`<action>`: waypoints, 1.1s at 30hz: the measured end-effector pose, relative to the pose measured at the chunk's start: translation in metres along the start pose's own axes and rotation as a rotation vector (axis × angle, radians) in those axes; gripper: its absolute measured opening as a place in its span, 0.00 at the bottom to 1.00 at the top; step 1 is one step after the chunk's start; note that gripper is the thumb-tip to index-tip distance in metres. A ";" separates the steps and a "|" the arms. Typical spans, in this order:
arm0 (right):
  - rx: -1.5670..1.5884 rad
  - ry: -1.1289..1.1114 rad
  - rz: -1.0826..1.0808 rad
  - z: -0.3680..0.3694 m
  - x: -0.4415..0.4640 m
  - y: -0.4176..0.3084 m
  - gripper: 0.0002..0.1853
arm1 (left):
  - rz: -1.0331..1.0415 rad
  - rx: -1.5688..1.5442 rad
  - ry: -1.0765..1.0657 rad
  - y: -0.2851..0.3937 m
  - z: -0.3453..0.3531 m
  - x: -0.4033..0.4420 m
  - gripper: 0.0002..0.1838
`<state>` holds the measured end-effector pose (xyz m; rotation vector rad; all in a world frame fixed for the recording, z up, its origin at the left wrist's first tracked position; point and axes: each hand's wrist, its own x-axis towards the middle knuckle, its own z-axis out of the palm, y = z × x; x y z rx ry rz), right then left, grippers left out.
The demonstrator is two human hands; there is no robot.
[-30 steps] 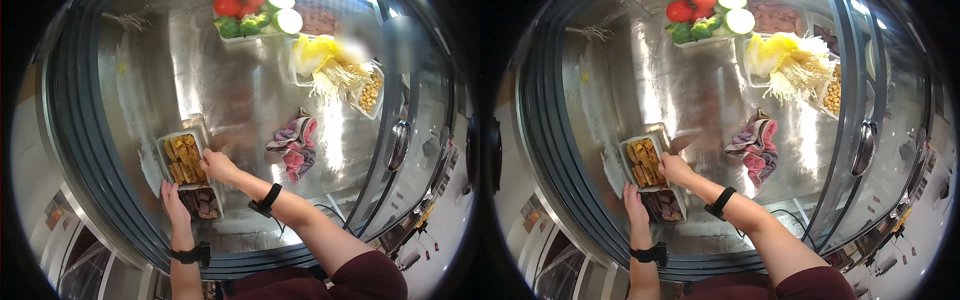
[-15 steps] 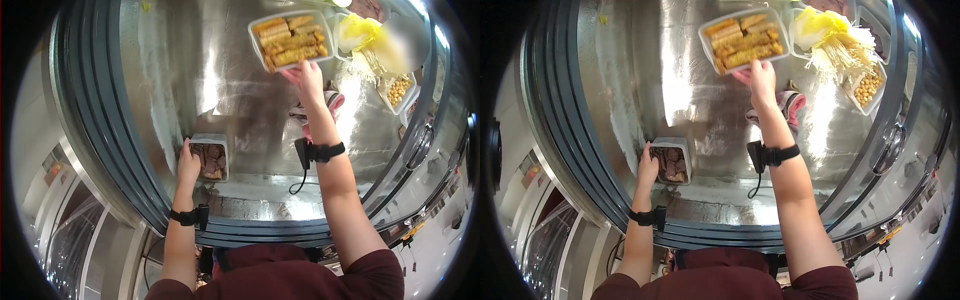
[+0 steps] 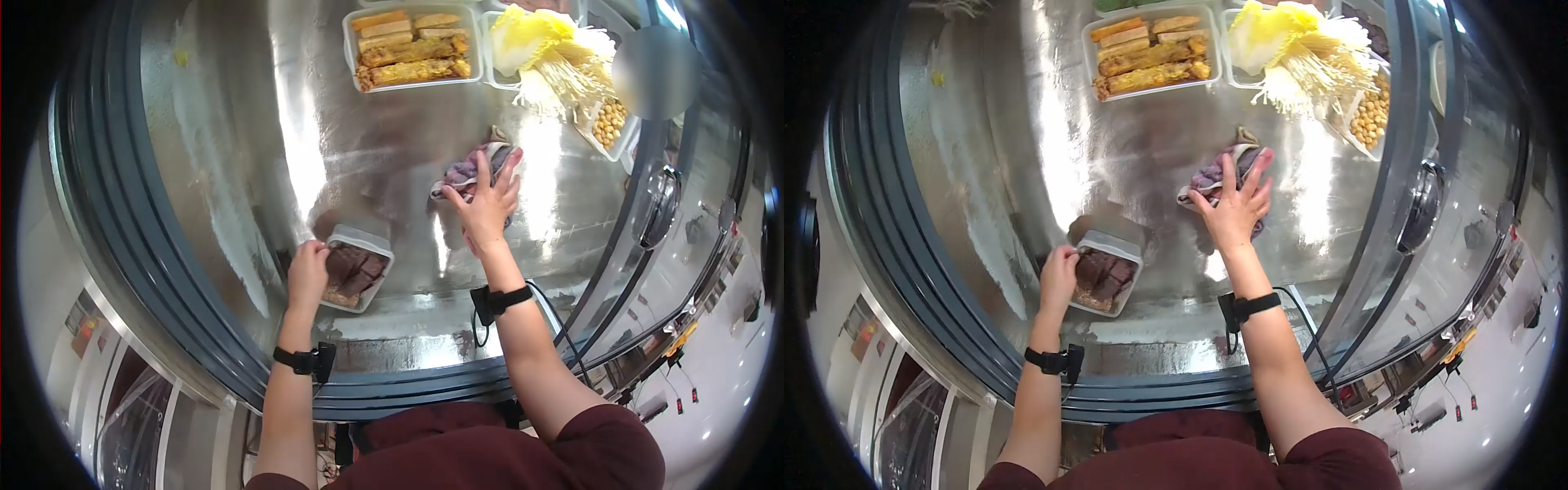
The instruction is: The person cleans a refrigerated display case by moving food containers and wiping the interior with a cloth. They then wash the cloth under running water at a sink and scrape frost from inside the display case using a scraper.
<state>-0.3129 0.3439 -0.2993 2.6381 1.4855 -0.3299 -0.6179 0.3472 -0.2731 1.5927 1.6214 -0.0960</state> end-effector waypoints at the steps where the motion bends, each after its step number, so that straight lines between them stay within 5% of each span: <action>1: 0.099 0.010 -0.018 0.008 -0.001 0.008 0.29 | 0.052 0.059 -0.032 0.014 0.006 0.008 0.08; 4: 0.416 0.045 0.007 0.011 0.010 0.028 0.24 | 0.177 0.152 -0.091 0.056 0.010 0.038 0.07; 8: 0.333 0.243 0.265 0.034 0.005 0.072 0.25 | 0.149 0.092 0.020 0.088 0.012 0.073 0.09; 11: 0.278 0.311 0.275 0.035 0.003 0.082 0.27 | -0.033 -0.161 0.136 0.098 0.022 0.081 0.12; 13: 0.299 0.357 0.215 0.028 0.003 0.080 0.29 | -0.353 -0.808 -0.066 0.112 0.027 0.078 0.26; 16: 0.284 0.250 0.185 0.038 -0.003 0.081 0.33 | -0.309 -1.325 -0.050 0.112 0.070 0.079 0.36; 21: 0.245 0.039 0.094 0.036 -0.060 0.039 0.36 | -0.343 -1.608 0.053 0.151 0.080 0.080 0.35; 25: 0.231 -0.492 -0.379 0.048 -0.104 -0.022 0.39 | -0.253 -1.237 0.128 0.152 0.045 0.040 0.33; 28: 0.319 -0.285 -0.828 0.075 -0.099 -0.066 0.39 | -0.164 -1.153 0.182 0.117 0.022 -0.011 0.28; 29: 0.346 -0.235 -0.793 0.057 -0.082 -0.101 0.38 | -0.126 -1.090 0.193 0.098 0.018 -0.020 0.27; 31: 0.324 -0.167 -0.809 0.046 -0.051 -0.157 0.39 | -0.357 -0.655 0.297 0.053 0.006 -0.037 0.28; 33: 0.447 -0.044 -0.781 0.044 -0.015 -0.202 0.39 | -0.314 -0.001 0.402 -0.008 0.019 -0.035 0.32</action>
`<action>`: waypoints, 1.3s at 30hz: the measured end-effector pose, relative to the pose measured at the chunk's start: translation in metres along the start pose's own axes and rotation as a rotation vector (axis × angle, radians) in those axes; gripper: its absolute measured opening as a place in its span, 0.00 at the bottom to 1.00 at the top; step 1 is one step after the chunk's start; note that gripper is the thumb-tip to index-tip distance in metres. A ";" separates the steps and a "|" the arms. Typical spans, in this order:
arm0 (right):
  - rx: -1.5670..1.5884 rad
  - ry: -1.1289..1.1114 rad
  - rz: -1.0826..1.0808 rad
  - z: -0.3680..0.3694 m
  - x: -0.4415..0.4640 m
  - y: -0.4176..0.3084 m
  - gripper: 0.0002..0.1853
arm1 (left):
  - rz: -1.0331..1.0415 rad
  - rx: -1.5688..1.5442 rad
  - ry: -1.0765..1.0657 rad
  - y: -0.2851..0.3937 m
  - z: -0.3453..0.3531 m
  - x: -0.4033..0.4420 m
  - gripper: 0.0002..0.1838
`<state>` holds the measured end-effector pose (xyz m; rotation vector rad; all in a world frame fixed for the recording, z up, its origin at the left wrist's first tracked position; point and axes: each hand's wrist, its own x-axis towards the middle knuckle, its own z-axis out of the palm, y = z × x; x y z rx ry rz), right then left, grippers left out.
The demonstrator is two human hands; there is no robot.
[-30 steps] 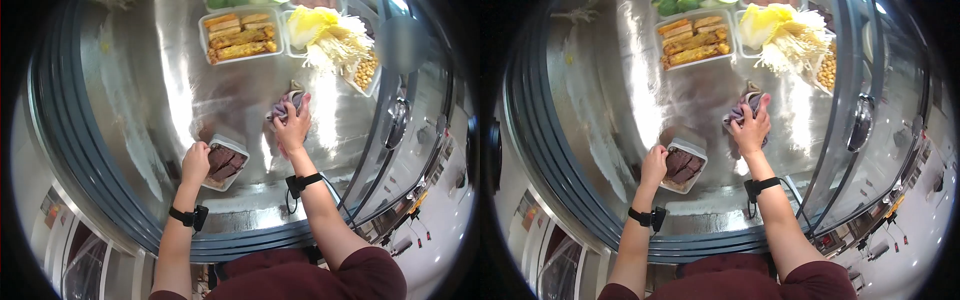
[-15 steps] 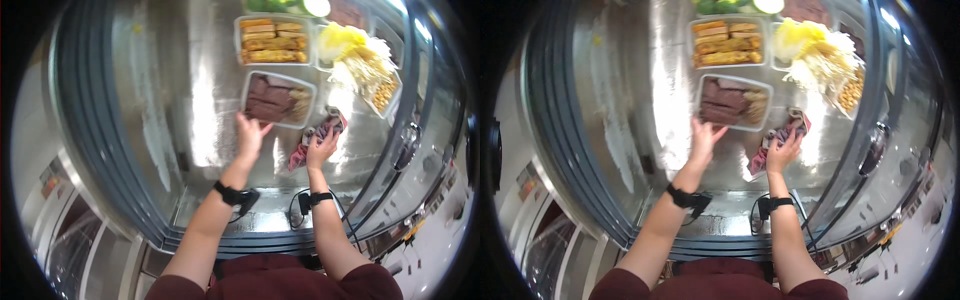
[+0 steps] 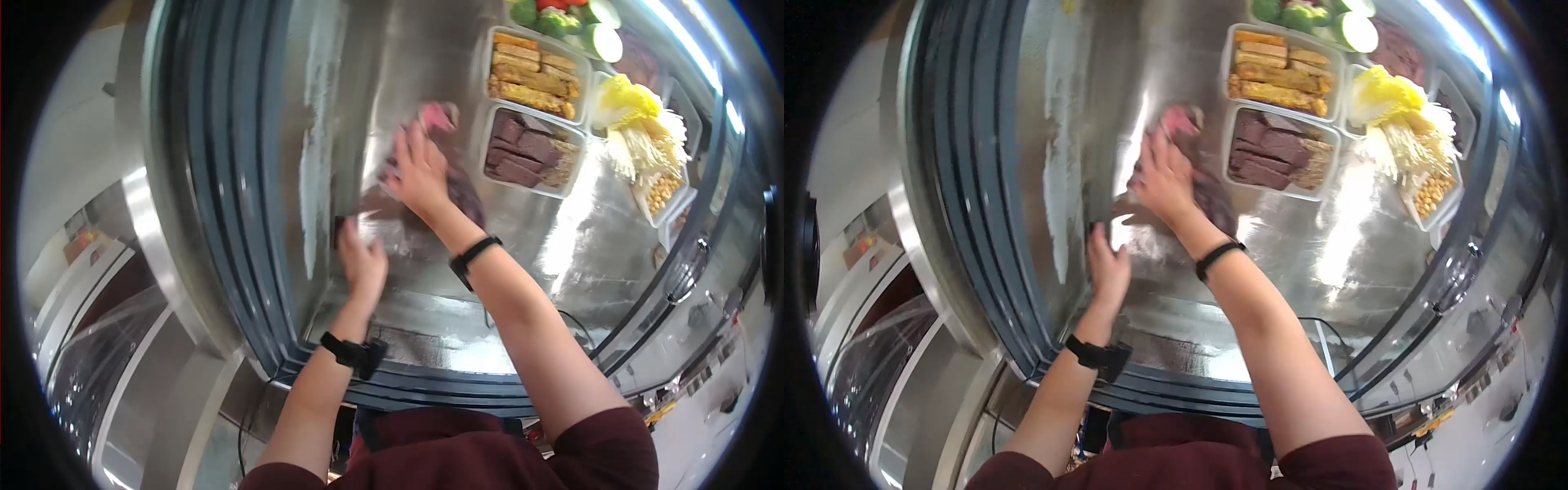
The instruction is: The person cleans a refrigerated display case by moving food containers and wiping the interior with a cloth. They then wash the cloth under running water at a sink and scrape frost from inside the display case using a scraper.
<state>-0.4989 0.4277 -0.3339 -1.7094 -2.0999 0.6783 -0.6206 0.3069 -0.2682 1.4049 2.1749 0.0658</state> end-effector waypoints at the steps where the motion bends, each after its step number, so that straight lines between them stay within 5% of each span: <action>1: -0.061 0.020 0.030 0.007 0.027 -0.002 0.41 | -0.073 0.058 -0.040 -0.019 0.005 0.010 0.32; 4: -0.087 0.185 0.025 0.007 0.097 0.002 0.40 | -0.224 0.178 -0.179 -0.035 0.009 0.028 0.32; 9: -0.153 0.208 -0.014 -0.001 0.129 0.015 0.36 | -0.003 0.500 -0.121 -0.048 0.032 0.028 0.18; 16: -0.127 0.136 -0.103 -0.010 0.053 0.037 0.36 | 0.110 0.428 -0.184 -0.044 0.024 0.026 0.17; 20: -0.033 -0.175 -0.131 -0.037 -0.035 0.050 0.38 | 0.099 0.291 -0.162 -0.017 0.008 0.030 0.14; 26: -0.178 -0.260 -0.067 -0.031 -0.064 0.056 0.37 | 0.542 -0.353 -0.230 0.128 -0.024 0.051 0.12; 28: 0.088 -0.358 -0.130 -0.011 -0.065 0.067 0.37 | 0.762 -0.368 -0.312 0.181 -0.004 0.056 0.14; 29: -0.863 -0.393 -0.403 -0.006 -0.071 0.068 0.36 | 0.833 -0.313 -0.279 0.199 0.012 0.058 0.15; 31: -0.941 -0.241 -0.336 -0.011 -0.070 0.060 0.36 | 0.910 -0.274 -0.278 0.224 0.047 0.069 0.18; 32: -0.047 -0.117 -0.094 -0.015 -0.067 0.056 0.36 | 0.922 -0.211 -0.220 0.232 0.046 0.071 0.20; 36: -0.212 -0.055 0.133 -0.029 -0.025 0.014 0.36 | 0.794 -0.381 0.061 0.243 -0.040 0.049 0.21; 39: -0.132 0.107 0.349 -0.007 0.060 0.012 0.37 | 0.659 -0.517 -0.046 0.196 -0.076 0.036 0.19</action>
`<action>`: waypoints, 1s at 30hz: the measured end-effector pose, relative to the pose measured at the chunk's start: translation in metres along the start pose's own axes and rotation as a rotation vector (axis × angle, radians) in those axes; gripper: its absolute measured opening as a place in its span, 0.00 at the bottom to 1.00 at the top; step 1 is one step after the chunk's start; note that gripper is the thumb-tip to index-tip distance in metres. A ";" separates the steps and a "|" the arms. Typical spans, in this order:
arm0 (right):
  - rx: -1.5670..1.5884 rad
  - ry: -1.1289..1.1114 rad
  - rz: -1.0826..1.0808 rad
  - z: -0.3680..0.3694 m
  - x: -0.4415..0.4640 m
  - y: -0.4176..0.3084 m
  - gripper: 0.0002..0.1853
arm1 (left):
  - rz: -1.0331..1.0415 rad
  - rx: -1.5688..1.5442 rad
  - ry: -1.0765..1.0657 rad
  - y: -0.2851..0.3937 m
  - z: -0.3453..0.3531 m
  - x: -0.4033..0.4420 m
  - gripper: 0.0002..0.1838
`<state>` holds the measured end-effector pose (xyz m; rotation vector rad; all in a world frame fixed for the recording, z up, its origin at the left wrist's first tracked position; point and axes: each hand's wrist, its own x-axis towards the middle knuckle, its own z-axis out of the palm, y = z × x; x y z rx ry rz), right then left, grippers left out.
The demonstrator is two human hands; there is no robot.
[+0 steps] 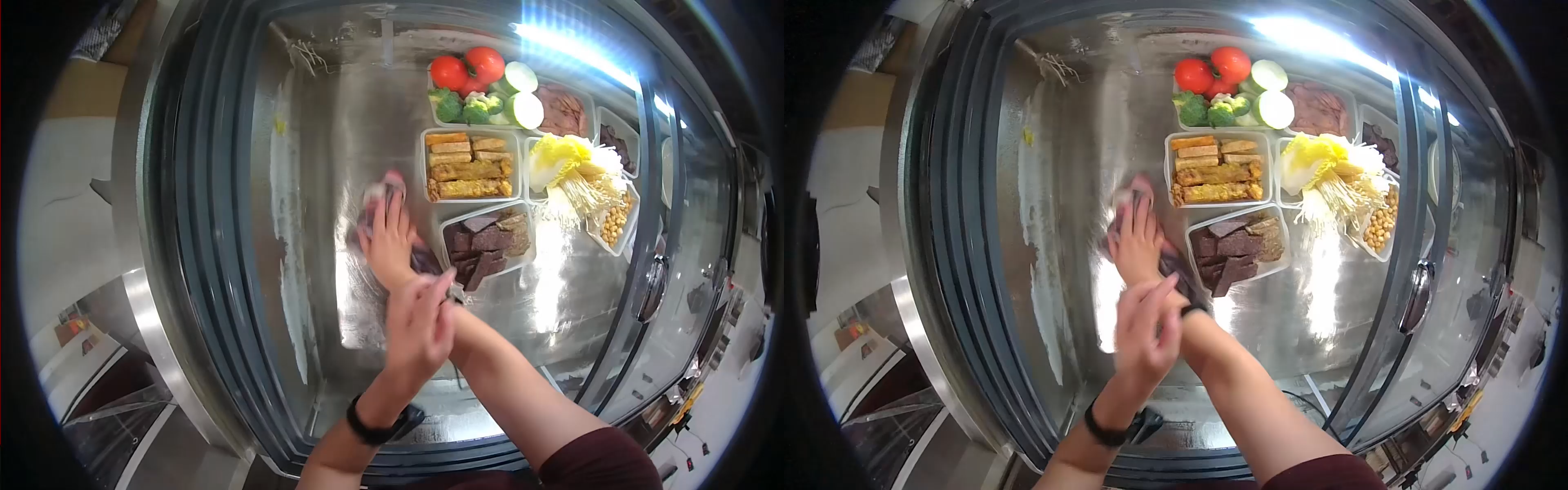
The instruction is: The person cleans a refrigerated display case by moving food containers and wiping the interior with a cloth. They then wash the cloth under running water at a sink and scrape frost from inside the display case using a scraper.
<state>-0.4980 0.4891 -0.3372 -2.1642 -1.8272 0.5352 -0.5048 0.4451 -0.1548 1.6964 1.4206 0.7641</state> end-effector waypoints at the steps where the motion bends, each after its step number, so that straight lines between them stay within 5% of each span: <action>1: 0.062 0.088 0.078 0.007 0.036 -0.007 0.38 | -0.030 0.046 0.020 -0.001 -0.017 -0.012 0.19; 5: 0.085 0.512 0.270 0.014 0.188 -0.011 0.41 | -0.092 0.121 0.122 -0.012 -0.073 -0.048 0.18; 10: -0.193 0.448 0.389 0.021 0.259 -0.023 0.41 | -0.248 0.082 0.037 -0.020 -0.114 -0.085 0.12; 16: -0.006 0.380 -0.426 0.049 0.244 -0.053 0.25 | -0.275 -0.059 0.089 -0.040 -0.115 -0.086 0.13; 19: 0.047 0.331 -0.474 0.044 0.235 -0.048 0.27 | -0.370 -0.067 0.119 -0.029 -0.121 -0.089 0.15; 22: 0.016 0.244 -0.488 0.043 0.168 -0.058 0.23 | -0.361 0.011 0.112 -0.011 -0.132 -0.104 0.11; 30: 0.108 -0.323 -0.493 0.038 -0.128 -0.072 0.29 | -0.487 -0.032 0.276 0.042 -0.171 -0.173 0.09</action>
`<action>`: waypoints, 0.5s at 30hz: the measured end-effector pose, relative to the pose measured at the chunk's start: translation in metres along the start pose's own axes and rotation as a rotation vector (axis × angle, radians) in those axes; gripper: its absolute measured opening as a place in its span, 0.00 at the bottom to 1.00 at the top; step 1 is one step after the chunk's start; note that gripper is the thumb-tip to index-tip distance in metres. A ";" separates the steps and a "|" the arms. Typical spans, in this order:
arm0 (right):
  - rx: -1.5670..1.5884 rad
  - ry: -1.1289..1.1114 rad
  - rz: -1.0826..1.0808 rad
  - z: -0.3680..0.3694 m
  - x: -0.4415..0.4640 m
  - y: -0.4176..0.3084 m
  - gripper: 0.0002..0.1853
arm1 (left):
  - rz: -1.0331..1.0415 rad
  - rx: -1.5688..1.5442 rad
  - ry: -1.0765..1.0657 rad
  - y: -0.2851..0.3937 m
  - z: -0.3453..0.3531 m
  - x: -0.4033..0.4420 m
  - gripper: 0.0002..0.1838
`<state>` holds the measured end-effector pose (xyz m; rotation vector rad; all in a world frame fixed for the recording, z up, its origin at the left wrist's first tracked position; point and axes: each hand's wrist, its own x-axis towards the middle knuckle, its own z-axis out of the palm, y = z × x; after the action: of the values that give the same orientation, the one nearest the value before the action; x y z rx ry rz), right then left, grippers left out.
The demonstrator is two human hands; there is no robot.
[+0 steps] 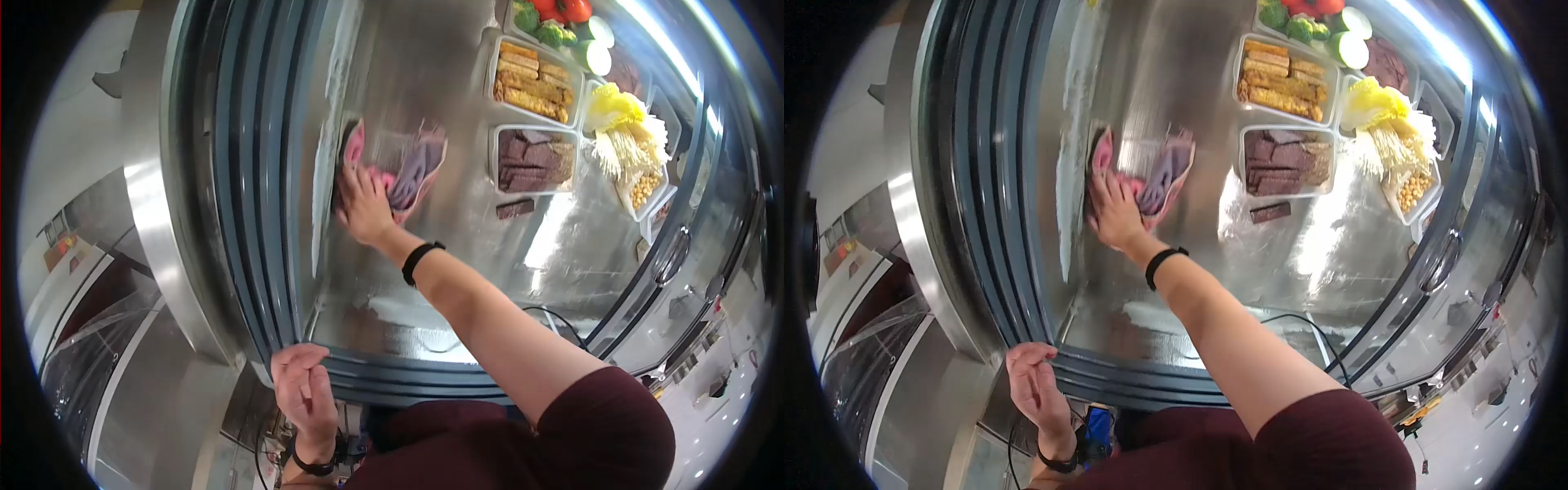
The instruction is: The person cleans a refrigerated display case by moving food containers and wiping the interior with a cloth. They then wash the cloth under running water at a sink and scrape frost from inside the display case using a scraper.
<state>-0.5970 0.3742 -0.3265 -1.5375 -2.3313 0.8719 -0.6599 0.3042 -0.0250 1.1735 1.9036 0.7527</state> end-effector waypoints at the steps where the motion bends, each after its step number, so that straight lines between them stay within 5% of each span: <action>1: 0.035 -0.054 -0.034 0.013 -0.029 -0.013 0.29 | -0.018 -0.028 0.035 0.002 -0.003 -0.009 0.09; 5: 0.138 -0.221 -0.396 0.054 -0.121 -0.029 0.27 | 0.020 -0.042 0.124 -0.004 -0.009 -0.043 0.09; 9: 0.052 -0.339 -0.609 0.027 -0.118 -0.010 0.30 | 0.053 0.030 0.156 -0.005 -0.014 -0.078 0.09; 15: -0.107 -0.341 -0.421 -0.023 -0.197 0.046 0.28 | 0.272 0.179 0.174 -0.017 -0.033 -0.128 0.11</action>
<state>-0.4658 0.2195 -0.3073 -0.9208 -2.8336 0.9676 -0.6587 0.1779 0.0169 1.5444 2.0105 0.8661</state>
